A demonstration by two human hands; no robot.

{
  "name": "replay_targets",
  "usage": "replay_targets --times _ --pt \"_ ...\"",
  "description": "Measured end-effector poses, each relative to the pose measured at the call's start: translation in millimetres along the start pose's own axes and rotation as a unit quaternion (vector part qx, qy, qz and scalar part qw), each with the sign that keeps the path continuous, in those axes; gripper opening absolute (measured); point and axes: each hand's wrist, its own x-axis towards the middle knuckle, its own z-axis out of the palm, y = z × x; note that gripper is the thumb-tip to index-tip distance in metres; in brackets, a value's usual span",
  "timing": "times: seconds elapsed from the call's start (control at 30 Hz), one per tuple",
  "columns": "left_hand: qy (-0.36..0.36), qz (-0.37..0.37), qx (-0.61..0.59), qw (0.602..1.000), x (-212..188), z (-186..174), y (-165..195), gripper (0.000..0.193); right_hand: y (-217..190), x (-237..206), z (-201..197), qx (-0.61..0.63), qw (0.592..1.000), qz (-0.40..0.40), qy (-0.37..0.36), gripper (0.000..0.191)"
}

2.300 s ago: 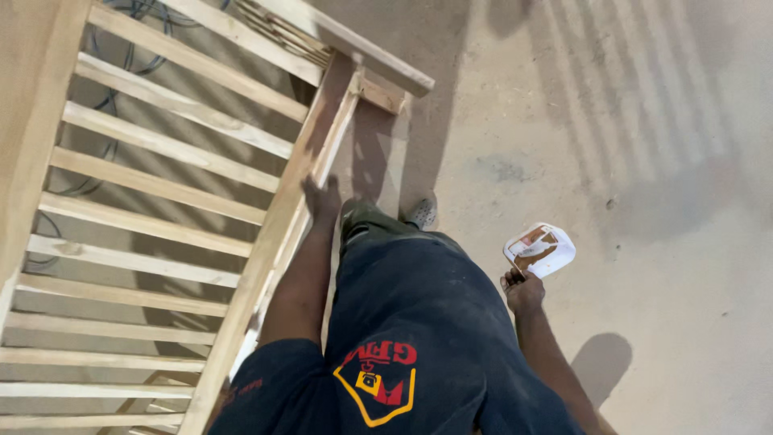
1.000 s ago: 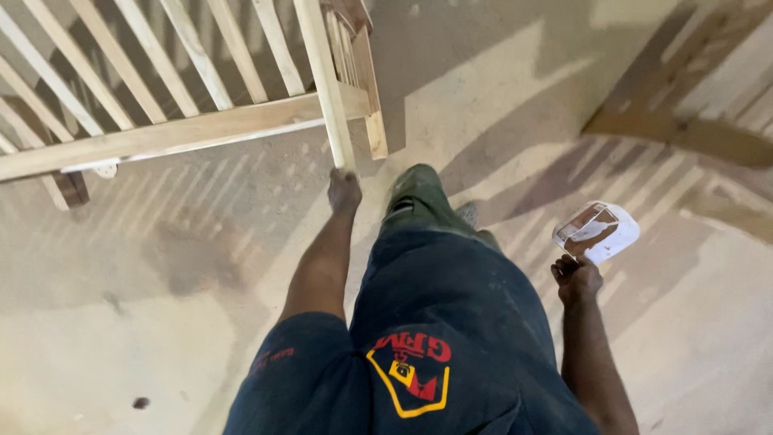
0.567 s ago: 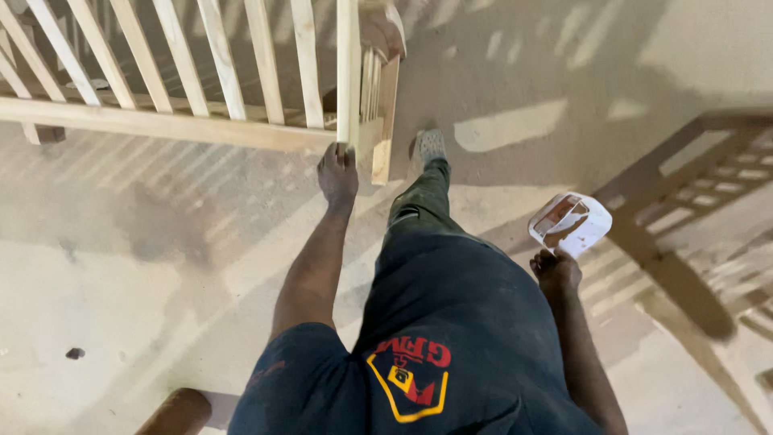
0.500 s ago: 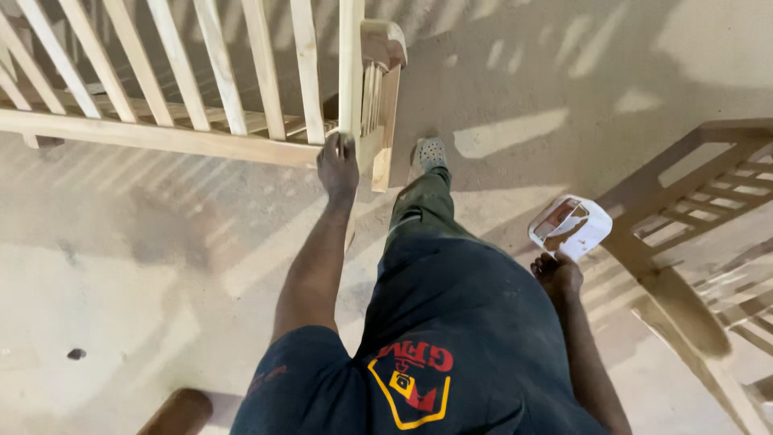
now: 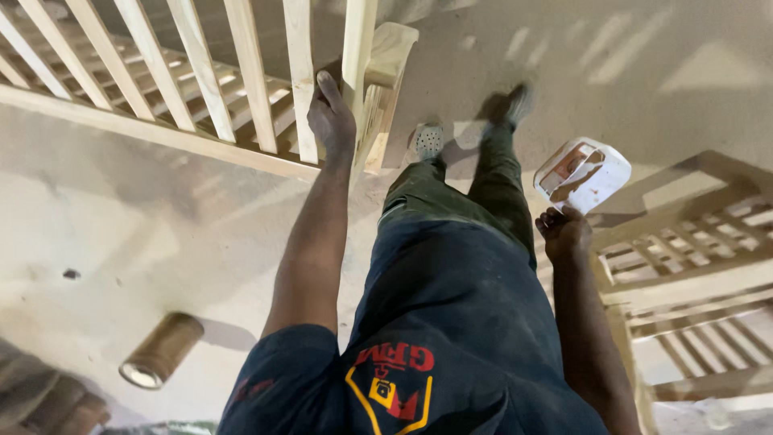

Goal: The person applies glue from a white bottle to joints and edges of a wooden chair frame, then rubs the glue into the wood with a finger. The person moves around the chair to reach different sections.

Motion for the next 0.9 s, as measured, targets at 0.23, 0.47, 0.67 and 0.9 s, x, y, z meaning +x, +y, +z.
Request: replay_targets --times 0.23,0.47,0.67,0.9 --pt "0.078 0.079 0.098 0.989 -0.1 8.6 -4.3 0.057 -89.9 67.4 102.7 -0.166 0.986 -0.004 -0.005 0.020" --pt "0.168 0.092 0.171 0.966 -0.1 6.3 -8.7 0.042 -155.8 111.7 218.4 -0.395 0.913 -0.021 -0.103 0.019" --pt "0.219 0.116 0.140 0.959 -1.9 0.4 -6.0 0.037 -153.8 137.7 279.7 -0.468 0.873 -0.035 -0.132 0.018" --pt "0.277 0.175 0.103 0.939 -2.5 7.8 -28.7 0.042 -118.9 224.1 295.8 -0.488 0.865 0.033 -0.114 0.017"
